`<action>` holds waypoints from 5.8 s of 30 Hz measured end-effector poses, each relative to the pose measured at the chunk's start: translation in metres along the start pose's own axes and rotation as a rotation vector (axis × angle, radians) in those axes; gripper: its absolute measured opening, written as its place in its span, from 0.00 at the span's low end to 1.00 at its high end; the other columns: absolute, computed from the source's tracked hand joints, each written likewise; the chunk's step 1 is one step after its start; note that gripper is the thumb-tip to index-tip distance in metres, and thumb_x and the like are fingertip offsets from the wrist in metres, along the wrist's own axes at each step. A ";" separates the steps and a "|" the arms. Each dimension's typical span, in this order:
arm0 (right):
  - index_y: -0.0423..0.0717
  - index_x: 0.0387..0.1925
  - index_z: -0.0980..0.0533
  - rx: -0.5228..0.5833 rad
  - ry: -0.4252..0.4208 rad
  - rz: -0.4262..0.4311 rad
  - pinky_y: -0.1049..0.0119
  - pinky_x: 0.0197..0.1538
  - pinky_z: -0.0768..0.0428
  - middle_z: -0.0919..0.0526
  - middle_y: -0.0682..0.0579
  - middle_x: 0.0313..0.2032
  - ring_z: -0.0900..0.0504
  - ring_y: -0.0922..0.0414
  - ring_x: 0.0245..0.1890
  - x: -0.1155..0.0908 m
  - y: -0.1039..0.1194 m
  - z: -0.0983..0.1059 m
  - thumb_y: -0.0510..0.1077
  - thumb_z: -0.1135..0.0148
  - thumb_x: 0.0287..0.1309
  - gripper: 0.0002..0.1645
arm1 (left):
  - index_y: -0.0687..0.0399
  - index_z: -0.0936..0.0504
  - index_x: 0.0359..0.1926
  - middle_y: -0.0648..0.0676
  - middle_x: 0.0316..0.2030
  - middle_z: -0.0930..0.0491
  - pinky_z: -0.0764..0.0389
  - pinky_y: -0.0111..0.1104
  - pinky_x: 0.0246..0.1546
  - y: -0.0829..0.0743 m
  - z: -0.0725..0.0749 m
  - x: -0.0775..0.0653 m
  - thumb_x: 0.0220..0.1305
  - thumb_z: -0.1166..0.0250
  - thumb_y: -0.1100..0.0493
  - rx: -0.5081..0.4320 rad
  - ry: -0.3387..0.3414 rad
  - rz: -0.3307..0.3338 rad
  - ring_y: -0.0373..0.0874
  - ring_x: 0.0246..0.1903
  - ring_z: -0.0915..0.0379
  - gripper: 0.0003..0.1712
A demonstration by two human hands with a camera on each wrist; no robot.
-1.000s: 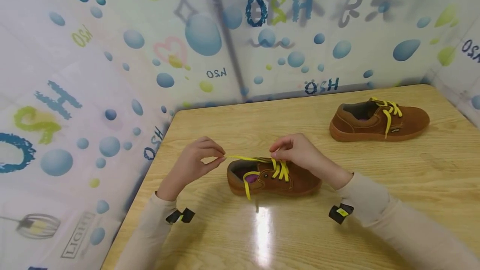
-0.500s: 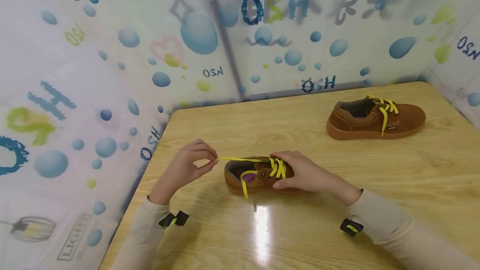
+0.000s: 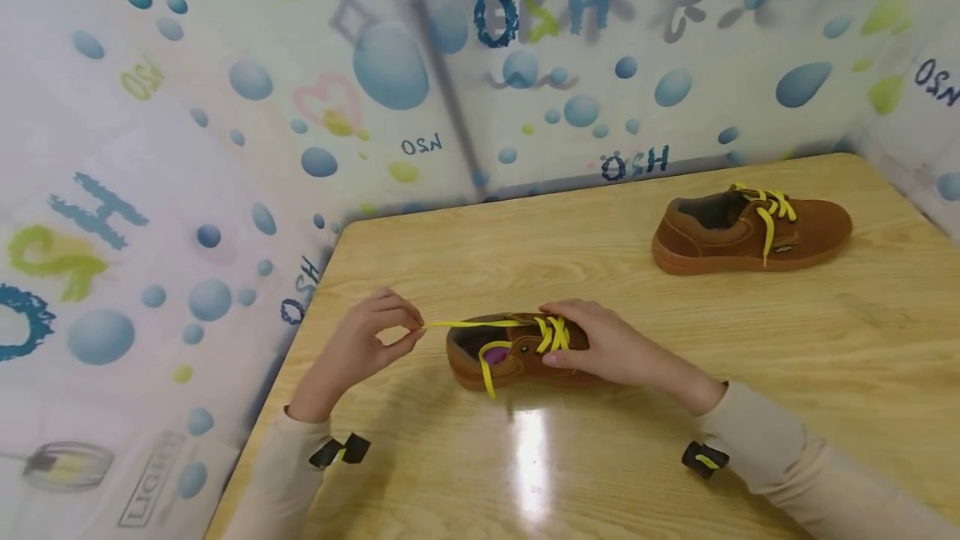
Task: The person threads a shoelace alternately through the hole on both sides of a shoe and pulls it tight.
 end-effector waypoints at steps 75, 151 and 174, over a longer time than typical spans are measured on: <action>0.51 0.36 0.15 -0.417 -0.432 0.570 0.64 0.40 0.21 0.17 0.55 0.38 0.21 0.59 0.39 0.016 0.082 -0.003 0.58 0.50 0.64 0.22 | 0.43 0.27 0.22 0.40 0.18 0.27 0.35 0.20 0.23 -0.082 0.009 0.024 0.57 0.41 0.57 0.133 -0.068 -0.075 0.32 0.24 0.36 0.08; 0.61 0.29 0.16 0.175 0.087 -0.026 0.73 0.20 0.41 0.16 0.57 0.25 0.45 0.68 0.13 0.033 0.036 0.006 0.53 0.45 0.65 0.14 | 0.47 0.13 0.30 0.43 0.27 0.16 0.28 0.15 0.28 -0.080 -0.072 0.033 0.55 0.32 0.51 0.056 -0.169 0.057 0.31 0.25 0.27 0.07; 0.57 0.32 0.16 0.128 -0.035 0.001 0.72 0.27 0.28 0.18 0.58 0.25 0.28 0.67 0.21 0.016 0.045 0.014 0.54 0.46 0.65 0.14 | 0.43 0.14 0.30 0.40 0.33 0.19 0.26 0.27 0.43 -0.109 -0.067 0.038 0.63 0.38 0.54 0.457 -0.290 -0.330 0.37 0.35 0.27 0.08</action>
Point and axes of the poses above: each hand's wrist, its own x-axis towards the middle knuckle, its own z-axis out of the back of the hand, y = z × x, the point moved 4 cm from there along x, towards the middle knuckle
